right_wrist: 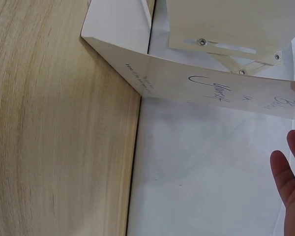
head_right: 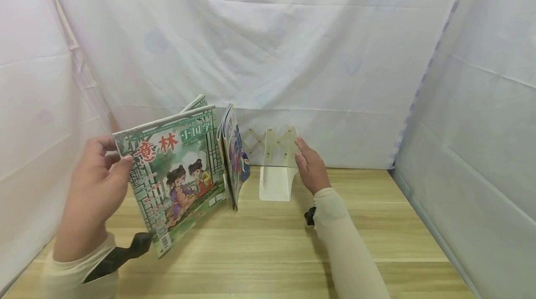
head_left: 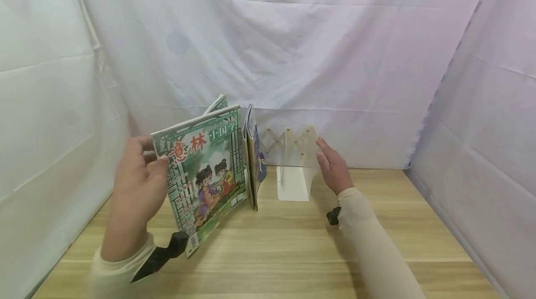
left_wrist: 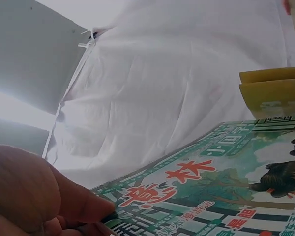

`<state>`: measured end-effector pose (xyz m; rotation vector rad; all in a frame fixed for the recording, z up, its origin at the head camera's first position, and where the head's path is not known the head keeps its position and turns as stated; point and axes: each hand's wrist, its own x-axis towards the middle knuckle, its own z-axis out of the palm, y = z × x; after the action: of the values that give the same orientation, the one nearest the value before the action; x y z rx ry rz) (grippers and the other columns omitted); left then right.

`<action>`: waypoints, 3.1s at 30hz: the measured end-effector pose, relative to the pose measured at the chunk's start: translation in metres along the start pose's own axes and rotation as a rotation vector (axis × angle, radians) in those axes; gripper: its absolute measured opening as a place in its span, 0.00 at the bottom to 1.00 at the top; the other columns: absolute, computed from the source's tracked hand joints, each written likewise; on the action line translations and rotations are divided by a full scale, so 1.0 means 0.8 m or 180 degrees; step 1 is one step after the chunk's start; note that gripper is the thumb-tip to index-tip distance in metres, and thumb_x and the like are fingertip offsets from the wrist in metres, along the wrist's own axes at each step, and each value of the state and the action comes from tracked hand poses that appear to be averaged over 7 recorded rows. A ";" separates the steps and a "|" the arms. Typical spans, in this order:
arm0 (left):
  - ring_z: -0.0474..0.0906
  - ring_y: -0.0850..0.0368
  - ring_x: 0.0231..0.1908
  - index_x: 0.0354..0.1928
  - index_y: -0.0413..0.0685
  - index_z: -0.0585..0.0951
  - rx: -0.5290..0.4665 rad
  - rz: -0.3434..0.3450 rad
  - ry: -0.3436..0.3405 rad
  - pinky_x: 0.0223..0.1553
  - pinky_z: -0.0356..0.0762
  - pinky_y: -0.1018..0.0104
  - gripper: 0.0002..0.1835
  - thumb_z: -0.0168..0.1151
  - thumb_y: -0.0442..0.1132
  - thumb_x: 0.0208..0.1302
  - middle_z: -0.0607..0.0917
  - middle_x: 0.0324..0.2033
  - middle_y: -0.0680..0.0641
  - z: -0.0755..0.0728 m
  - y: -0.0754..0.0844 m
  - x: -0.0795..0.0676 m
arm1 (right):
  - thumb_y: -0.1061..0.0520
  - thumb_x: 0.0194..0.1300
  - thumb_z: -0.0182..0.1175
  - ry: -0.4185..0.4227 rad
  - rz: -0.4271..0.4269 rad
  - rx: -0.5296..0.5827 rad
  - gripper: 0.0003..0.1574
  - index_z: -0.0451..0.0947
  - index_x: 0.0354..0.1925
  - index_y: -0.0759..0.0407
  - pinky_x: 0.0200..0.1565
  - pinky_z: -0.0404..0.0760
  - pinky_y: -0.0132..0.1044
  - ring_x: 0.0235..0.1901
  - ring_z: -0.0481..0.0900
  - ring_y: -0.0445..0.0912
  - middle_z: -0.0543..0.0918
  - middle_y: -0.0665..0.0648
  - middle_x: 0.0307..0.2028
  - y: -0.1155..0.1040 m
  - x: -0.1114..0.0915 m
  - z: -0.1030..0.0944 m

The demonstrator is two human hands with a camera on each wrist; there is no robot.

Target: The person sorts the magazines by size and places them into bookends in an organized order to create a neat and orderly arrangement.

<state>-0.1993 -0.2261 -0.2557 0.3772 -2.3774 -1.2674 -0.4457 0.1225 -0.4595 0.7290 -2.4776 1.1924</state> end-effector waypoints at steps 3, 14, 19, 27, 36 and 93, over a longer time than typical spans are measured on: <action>0.71 0.38 0.57 0.64 0.43 0.63 -0.0096 -0.0084 0.0065 0.49 0.77 0.40 0.19 0.47 0.35 0.74 0.72 0.61 0.35 0.004 0.004 -0.002 | 0.51 0.80 0.43 0.0074 0.0053 0.0006 0.30 0.61 0.74 0.56 0.69 0.60 0.55 0.71 0.61 0.56 0.61 0.54 0.74 -0.012 -0.014 -0.002; 0.73 0.43 0.50 0.62 0.43 0.64 -0.0089 -0.0116 0.0131 0.45 0.77 0.51 0.18 0.48 0.32 0.73 0.74 0.55 0.38 0.001 0.008 -0.004 | 0.50 0.80 0.42 0.0311 0.0231 -0.0057 0.30 0.60 0.75 0.57 0.69 0.60 0.55 0.71 0.61 0.55 0.61 0.54 0.74 -0.057 -0.068 -0.011; 0.72 0.44 0.51 0.62 0.39 0.65 -0.0060 0.0068 0.0322 0.46 0.76 0.51 0.19 0.48 0.29 0.72 0.74 0.54 0.37 0.015 0.002 -0.002 | 0.51 0.80 0.42 0.0324 0.0287 -0.0074 0.30 0.60 0.75 0.57 0.69 0.60 0.55 0.71 0.61 0.55 0.61 0.54 0.74 -0.061 -0.074 -0.013; 0.73 0.42 0.47 0.58 0.35 0.67 -0.0046 0.0350 0.0612 0.46 0.77 0.50 0.16 0.48 0.25 0.69 0.75 0.49 0.35 0.038 -0.010 0.002 | 0.47 0.80 0.40 0.0320 0.0297 -0.0080 0.31 0.59 0.76 0.54 0.69 0.60 0.55 0.71 0.61 0.55 0.61 0.53 0.74 -0.062 -0.077 -0.016; 0.72 0.40 0.43 0.52 0.29 0.67 -0.0077 0.0409 0.0678 0.41 0.77 0.51 0.13 0.47 0.23 0.66 0.73 0.44 0.33 0.042 -0.009 0.002 | 0.47 0.80 0.40 0.0262 0.0420 -0.0129 0.32 0.59 0.75 0.55 0.69 0.61 0.54 0.71 0.61 0.55 0.61 0.54 0.74 -0.085 -0.082 -0.033; 0.77 0.44 0.38 0.50 0.32 0.70 0.0175 0.0935 0.0277 0.36 0.76 0.54 0.21 0.65 0.42 0.67 0.72 0.43 0.36 0.009 -0.046 0.008 | 0.50 0.80 0.40 0.0454 0.0535 -0.0234 0.31 0.57 0.76 0.54 0.69 0.59 0.55 0.72 0.59 0.58 0.62 0.59 0.73 -0.134 -0.108 -0.041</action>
<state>-0.2068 -0.2440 -0.2882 0.0913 -2.2954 -1.0324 -0.3125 0.1193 -0.4113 0.4080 -2.4872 1.1584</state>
